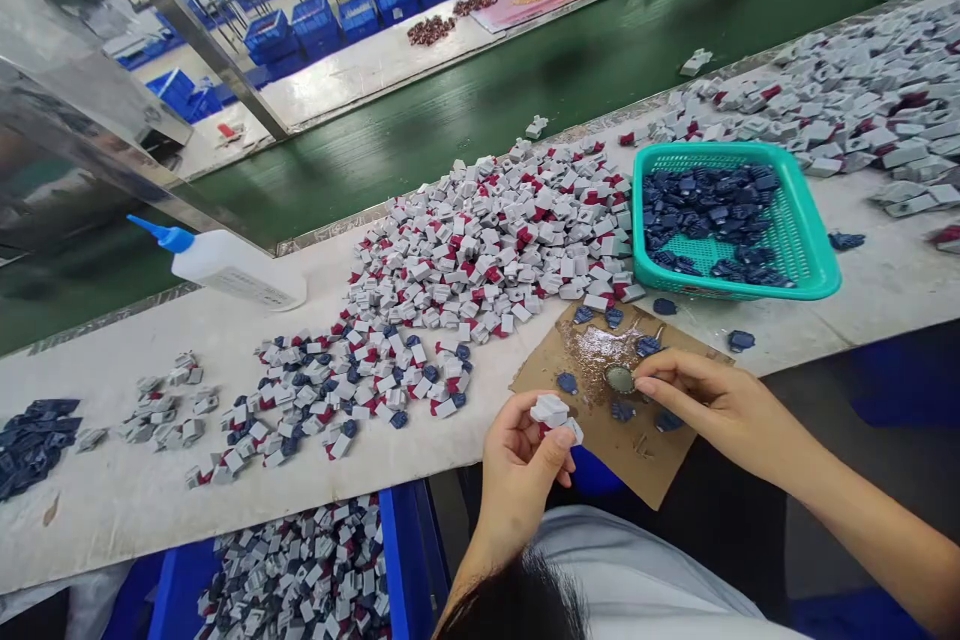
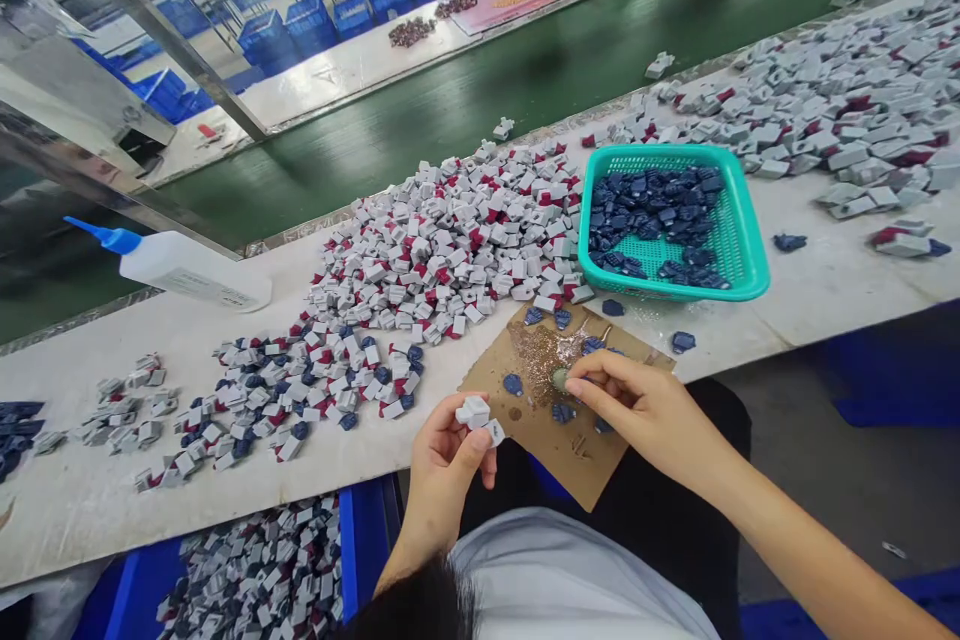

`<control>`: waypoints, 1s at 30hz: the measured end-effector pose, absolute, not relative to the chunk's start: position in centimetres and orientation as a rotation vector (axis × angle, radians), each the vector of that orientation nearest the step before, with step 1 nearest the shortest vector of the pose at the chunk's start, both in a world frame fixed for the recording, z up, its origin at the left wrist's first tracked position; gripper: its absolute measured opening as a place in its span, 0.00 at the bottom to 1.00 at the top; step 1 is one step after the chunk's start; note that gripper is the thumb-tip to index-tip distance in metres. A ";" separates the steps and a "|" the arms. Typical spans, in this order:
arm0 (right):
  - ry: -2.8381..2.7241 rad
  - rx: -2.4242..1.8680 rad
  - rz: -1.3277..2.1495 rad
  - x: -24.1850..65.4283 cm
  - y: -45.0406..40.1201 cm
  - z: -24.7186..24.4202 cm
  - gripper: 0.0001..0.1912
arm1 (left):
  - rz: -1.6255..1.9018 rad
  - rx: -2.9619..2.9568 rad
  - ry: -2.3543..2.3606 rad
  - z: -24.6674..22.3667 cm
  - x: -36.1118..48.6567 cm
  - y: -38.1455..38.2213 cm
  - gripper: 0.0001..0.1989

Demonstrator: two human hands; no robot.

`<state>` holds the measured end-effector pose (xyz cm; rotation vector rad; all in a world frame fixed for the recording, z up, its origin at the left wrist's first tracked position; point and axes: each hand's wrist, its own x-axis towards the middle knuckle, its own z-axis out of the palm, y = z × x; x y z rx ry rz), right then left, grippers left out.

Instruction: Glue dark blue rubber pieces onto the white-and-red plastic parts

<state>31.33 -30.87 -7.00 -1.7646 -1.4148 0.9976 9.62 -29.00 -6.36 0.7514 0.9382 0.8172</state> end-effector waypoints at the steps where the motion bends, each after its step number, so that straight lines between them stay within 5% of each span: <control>1: -1.402 -1.745 1.025 31.4 -30.9 -7.0 0.31 | 0.813 0.754 0.936 -6.4 9.6 -29.0 0.30; 12: -1.830 -1.589 0.509 32.2 -30.3 -8.9 0.13 | 0.847 0.659 0.949 -6.3 9.4 -28.8 0.26; 21: -2.161 -1.437 0.129 31.9 -29.9 -8.8 0.10 | 0.867 0.486 0.899 -5.6 9.0 -28.7 0.17; 30: -2.170 -1.446 0.147 32.2 -29.9 -8.8 0.09 | 0.909 0.594 0.873 -5.6 9.0 -28.6 0.14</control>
